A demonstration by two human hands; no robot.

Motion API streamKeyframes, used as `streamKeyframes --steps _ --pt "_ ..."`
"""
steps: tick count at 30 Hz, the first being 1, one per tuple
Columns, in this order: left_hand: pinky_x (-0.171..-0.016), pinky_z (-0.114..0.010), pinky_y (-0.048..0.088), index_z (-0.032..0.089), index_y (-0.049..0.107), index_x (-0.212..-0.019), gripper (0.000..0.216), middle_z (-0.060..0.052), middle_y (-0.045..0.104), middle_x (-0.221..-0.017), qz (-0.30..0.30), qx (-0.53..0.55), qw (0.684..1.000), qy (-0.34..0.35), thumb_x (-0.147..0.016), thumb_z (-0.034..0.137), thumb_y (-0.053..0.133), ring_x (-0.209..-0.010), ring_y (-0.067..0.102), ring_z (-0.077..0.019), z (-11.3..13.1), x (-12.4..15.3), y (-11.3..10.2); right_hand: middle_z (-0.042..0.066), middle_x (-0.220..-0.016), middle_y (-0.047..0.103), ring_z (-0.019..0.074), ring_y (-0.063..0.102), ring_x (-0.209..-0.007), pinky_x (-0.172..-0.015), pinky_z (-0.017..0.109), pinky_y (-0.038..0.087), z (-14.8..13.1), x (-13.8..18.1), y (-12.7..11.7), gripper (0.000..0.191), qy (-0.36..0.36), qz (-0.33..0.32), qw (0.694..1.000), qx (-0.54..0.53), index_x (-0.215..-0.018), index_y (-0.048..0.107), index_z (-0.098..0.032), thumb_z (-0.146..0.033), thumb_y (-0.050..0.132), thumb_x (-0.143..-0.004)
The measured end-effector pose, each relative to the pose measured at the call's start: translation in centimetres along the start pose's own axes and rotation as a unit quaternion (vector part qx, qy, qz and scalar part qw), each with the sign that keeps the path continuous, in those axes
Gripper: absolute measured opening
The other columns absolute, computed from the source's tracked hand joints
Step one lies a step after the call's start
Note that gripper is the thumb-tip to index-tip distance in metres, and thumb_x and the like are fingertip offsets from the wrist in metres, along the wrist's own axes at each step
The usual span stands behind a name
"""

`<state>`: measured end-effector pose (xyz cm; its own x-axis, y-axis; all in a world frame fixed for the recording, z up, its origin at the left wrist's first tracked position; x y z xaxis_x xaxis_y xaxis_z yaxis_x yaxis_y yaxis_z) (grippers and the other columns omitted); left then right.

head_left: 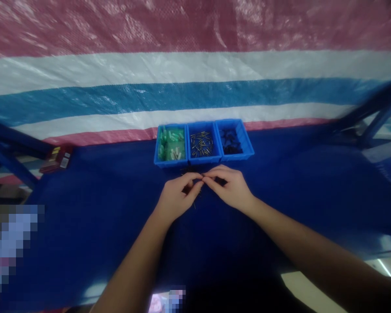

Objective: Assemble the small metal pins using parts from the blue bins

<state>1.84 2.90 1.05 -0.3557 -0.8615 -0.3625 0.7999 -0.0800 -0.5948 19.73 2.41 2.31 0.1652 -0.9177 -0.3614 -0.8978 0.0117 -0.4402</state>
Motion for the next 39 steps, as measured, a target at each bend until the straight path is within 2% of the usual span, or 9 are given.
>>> streamKeyframes --steps 5,11,17,20,24,30,36,39 --pt "-0.059 -0.018 0.047 0.023 0.072 -0.104 0.015 0.006 0.059 -0.061 0.006 -0.003 1.0 0.003 -0.093 0.032 0.067 -0.053 0.055 -0.007 -0.1 0.0 0.1 0.003 -0.082 0.077 0.0146 0.068 -0.067 -0.059 0.028 0.053 0.2 -0.1 0.3 0.013 0.076 -0.022 0.996 -0.038 -0.081 0.077 -0.021 -0.031 0.072 -0.089" --pt "-0.059 -0.019 0.047 0.023 0.07 -0.11 0.018 0.005 0.064 -0.067 -0.01 -0.02 0.999 -0.023 -0.097 0.03 0.062 -0.055 0.058 -0.0078 -0.4 0.0 0.0 0.004 -0.086 0.08 0.0176 0.073 -0.072 -0.065 0.03 0.06 0.7 -0.1 0.0 0.015 0.141 0.008 0.986 -0.085 -0.093 0.08 -0.021 -0.032 0.077 -0.083" --pt "-0.063 -0.021 0.05 0.021 0.071 -0.098 0.021 0.0 0.075 -0.084 -0.02 -0.043 0.998 -0.039 -0.1 0.034 0.055 -0.066 0.066 -0.011 -0.2 -0.2 -0.3 0.003 -0.079 0.08 0.016 0.073 -0.065 -0.061 0.029 0.06 0.8 -0.2 0.1 0.013 0.153 0.0 0.98 -0.123 -0.089 0.081 -0.021 -0.03 0.081 -0.079" --pt "-0.06 -0.02 0.049 0.021 0.07 -0.101 0.019 0.002 0.072 -0.076 -0.011 -0.027 0.999 -0.038 -0.099 0.035 0.057 -0.06 0.064 -0.01 -0.2 -0.1 -0.4 0.003 -0.072 0.078 0.0135 0.068 -0.055 -0.054 0.027 0.058 0.9 -0.2 0.2 0.015 0.161 0.003 0.976 -0.149 -0.087 0.081 -0.02 -0.032 0.082 -0.078" --pt "-0.058 -0.019 0.048 0.022 0.067 -0.112 0.02 0.006 0.063 -0.064 -0.001 -0.013 0.999 -0.043 -0.095 0.033 0.063 -0.052 0.058 -0.0081 -0.5 0.0 -0.2 0.003 -0.069 0.076 0.0125 0.066 -0.052 -0.051 0.026 0.056 1.2 -0.2 0.2 0.018 0.177 0.017 0.97 -0.165 -0.087 0.08 -0.018 -0.033 0.082 -0.077" --pt "-0.063 -0.02 0.048 0.021 0.071 -0.099 0.019 0.001 0.075 -0.085 -0.018 -0.024 0.999 -0.036 -0.1 0.032 0.056 -0.067 0.066 -0.0095 -0.5 -0.1 -0.3 0.004 -0.071 0.077 0.0125 0.067 -0.052 -0.053 0.026 0.057 1.2 -0.2 0.3 0.019 0.191 0.009 0.966 -0.174 -0.087 0.08 -0.018 -0.034 0.083 -0.076" --pt "-0.061 -0.019 0.049 0.022 0.07 -0.11 0.02 0.004 0.069 -0.071 -0.008 -0.004 0.999 -0.039 -0.096 0.034 0.063 -0.057 0.061 -0.0085 -0.4 0.0 -0.3 0.004 -0.072 0.077 0.0124 0.065 -0.052 -0.052 0.026 0.056 1.3 -0.2 0.3 0.021 0.203 0.01 0.962 -0.183 -0.087 0.079 -0.017 -0.035 0.083 -0.076" --pt "-0.061 -0.017 0.049 0.022 0.071 -0.106 0.016 0.003 0.069 -0.074 -0.005 0.0 0.999 -0.035 -0.097 0.032 0.062 -0.059 0.061 -0.0079 -0.3 0.0 -0.2 0.004 -0.075 0.077 0.0128 0.066 -0.056 -0.055 0.027 0.056 1.1 -0.1 0.4 0.019 0.187 -0.001 0.968 -0.17 -0.087 0.078 -0.018 -0.035 0.081 -0.078"
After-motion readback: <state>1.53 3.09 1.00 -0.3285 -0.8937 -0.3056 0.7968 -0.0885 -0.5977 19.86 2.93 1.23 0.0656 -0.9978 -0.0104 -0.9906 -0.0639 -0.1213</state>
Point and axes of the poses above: each hand's wrist, its own x-axis away from the middle knuckle, its own y-axis out of the palm, z = x × y, the point moved 4 cm from there along -x, towards the middle knuckle
